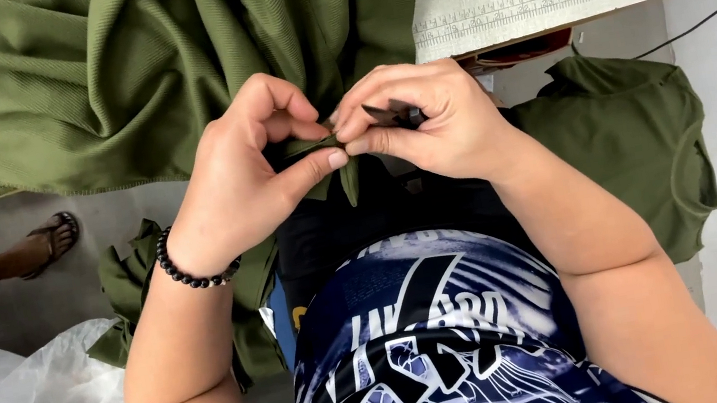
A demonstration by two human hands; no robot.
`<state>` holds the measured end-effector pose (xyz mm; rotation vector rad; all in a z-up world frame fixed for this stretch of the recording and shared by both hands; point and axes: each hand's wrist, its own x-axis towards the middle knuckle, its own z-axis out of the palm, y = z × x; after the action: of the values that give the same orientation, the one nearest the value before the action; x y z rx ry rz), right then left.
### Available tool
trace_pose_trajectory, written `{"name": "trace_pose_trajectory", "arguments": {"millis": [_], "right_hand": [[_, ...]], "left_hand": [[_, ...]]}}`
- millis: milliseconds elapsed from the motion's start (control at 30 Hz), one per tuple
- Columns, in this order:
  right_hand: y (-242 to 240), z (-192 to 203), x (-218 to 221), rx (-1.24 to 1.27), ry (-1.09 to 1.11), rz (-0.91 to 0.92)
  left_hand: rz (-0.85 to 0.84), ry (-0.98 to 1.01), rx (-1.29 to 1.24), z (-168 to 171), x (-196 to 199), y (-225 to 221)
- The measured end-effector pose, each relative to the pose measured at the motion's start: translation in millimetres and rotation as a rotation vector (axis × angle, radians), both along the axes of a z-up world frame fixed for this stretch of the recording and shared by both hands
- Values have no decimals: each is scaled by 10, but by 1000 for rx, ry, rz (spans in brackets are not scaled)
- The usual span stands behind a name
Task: Inspecting finished green garments, trimming loose threads with scissors, and stacking them for collection.
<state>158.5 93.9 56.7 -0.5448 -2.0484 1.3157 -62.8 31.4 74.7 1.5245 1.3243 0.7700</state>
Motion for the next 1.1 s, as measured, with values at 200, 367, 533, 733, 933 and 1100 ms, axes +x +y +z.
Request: {"name": "trace_pose_trajectory", "arguments": {"millis": [200, 367, 533, 733, 933, 1100], "right_hand": [[-34, 11, 28, -195, -33, -70], [-73, 45, 15, -382, -45, -87], [-113, 99, 3, -339, -75, -77], [-162, 124, 6, -458, -85, -136], [-201, 75, -13, -452, -5, -129], [-248, 72, 2, -481, 24, -117]], "left_hand": [[-19, -27, 14, 87, 12, -28], [21, 29, -23, 119, 28, -54], [-11, 106, -36, 146, 25, -66], [3, 116, 77, 153, 54, -128], [4, 80, 134, 72, 80, -250], [12, 37, 168, 110, 98, -320]]}}
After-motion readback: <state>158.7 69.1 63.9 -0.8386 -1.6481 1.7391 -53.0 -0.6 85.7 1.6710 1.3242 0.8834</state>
